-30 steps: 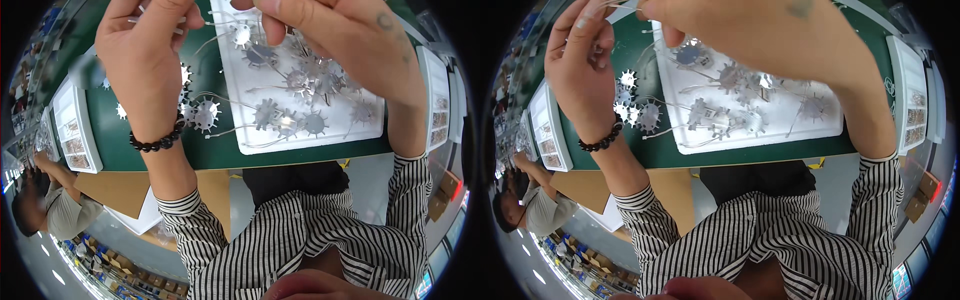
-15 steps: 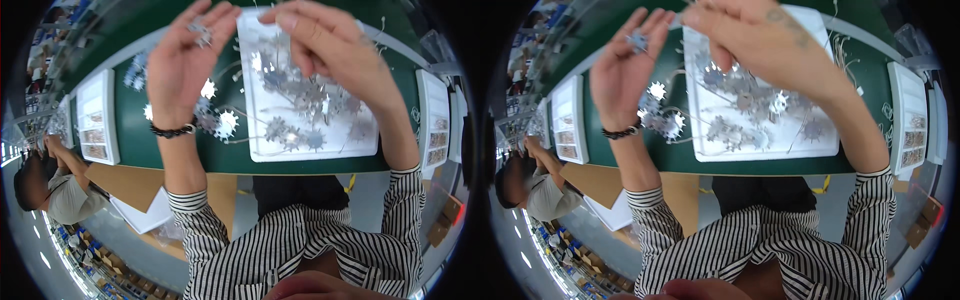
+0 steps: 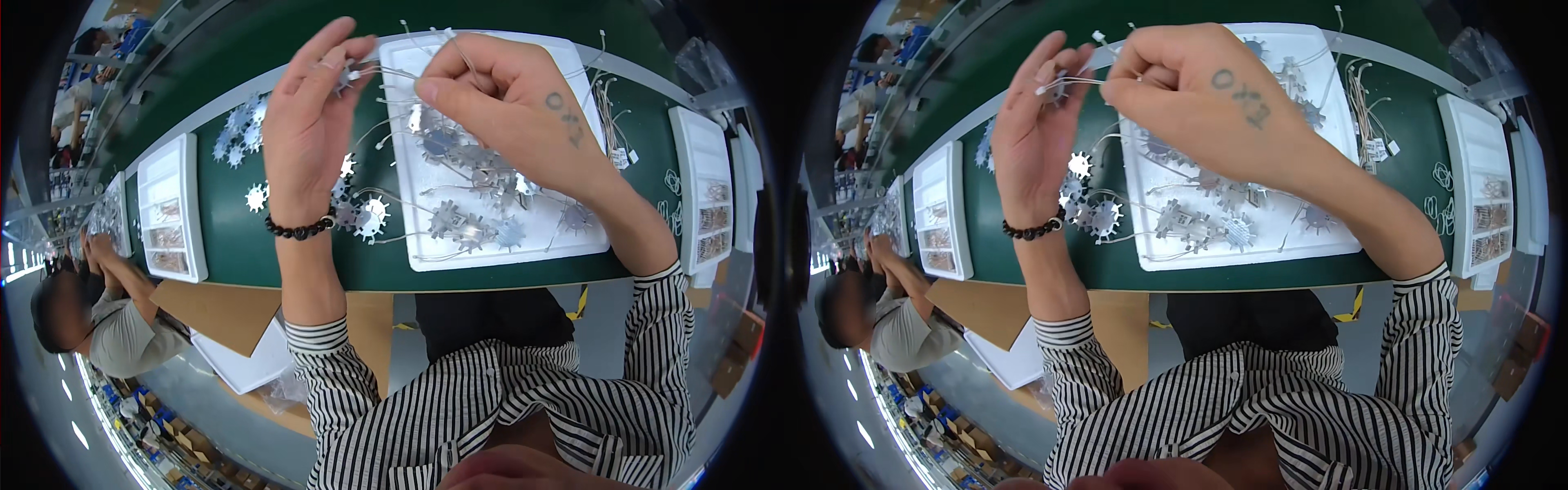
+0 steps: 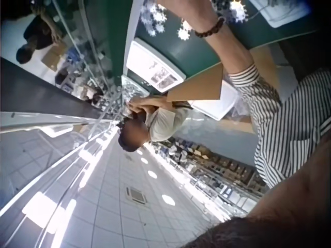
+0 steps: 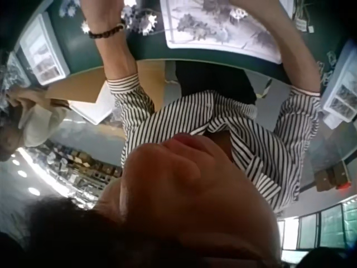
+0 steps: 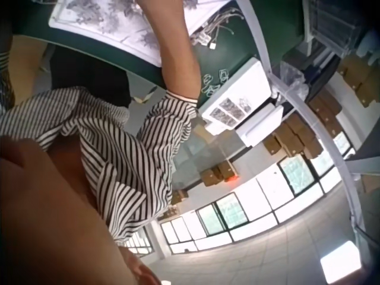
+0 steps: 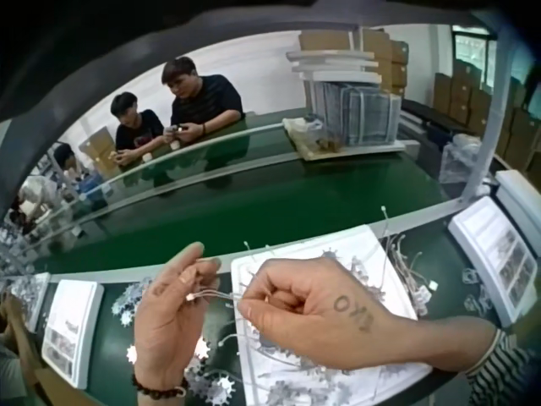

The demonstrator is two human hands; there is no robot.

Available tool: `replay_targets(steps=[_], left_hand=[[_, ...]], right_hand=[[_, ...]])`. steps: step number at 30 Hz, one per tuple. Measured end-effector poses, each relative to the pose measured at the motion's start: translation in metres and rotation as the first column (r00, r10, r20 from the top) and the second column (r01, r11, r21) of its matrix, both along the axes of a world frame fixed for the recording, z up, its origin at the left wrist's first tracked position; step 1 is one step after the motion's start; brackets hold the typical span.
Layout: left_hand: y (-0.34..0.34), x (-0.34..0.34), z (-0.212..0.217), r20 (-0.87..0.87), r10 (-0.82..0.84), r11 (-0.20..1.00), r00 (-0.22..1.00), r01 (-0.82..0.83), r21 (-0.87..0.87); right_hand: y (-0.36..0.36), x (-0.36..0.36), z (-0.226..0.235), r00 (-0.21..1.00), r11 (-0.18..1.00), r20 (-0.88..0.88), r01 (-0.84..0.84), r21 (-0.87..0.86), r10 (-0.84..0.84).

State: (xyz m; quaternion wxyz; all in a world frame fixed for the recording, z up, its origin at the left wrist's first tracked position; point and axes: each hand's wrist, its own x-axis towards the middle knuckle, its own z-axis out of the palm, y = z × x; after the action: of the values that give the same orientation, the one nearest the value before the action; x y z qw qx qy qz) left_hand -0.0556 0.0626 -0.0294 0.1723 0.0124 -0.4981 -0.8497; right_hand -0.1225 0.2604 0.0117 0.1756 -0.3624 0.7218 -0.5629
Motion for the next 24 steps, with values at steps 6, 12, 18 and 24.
replay_targets(steps=[6, 12, 18, 24], left_hand=[[-0.017, -0.004, 0.003, -0.054, 0.088, 0.981, 0.995, -0.095, -0.167], [0.005, -0.001, 0.0, -0.024, 0.036, 0.984, 0.999, -0.04, -0.175], [0.016, 0.002, -0.001, -0.088, 0.207, 0.954, 0.974, -0.221, -0.201], [0.012, 0.001, -0.005, -0.125, 0.226, 0.913, 0.966, -0.255, -0.319]], right_hand=[[0.002, -0.012, 0.016, 0.823, 0.948, 0.471, -0.254, -0.191, 0.316], [-0.008, -0.006, -0.005, 0.905, 0.97, 0.365, -0.158, -0.186, 0.217], [0.0, -0.014, 0.009, 0.911, 0.973, 0.344, -0.226, -0.046, 0.228], [-0.005, -0.023, 0.015, 0.851, 0.948, 0.48, -0.3, 0.108, 0.215]])
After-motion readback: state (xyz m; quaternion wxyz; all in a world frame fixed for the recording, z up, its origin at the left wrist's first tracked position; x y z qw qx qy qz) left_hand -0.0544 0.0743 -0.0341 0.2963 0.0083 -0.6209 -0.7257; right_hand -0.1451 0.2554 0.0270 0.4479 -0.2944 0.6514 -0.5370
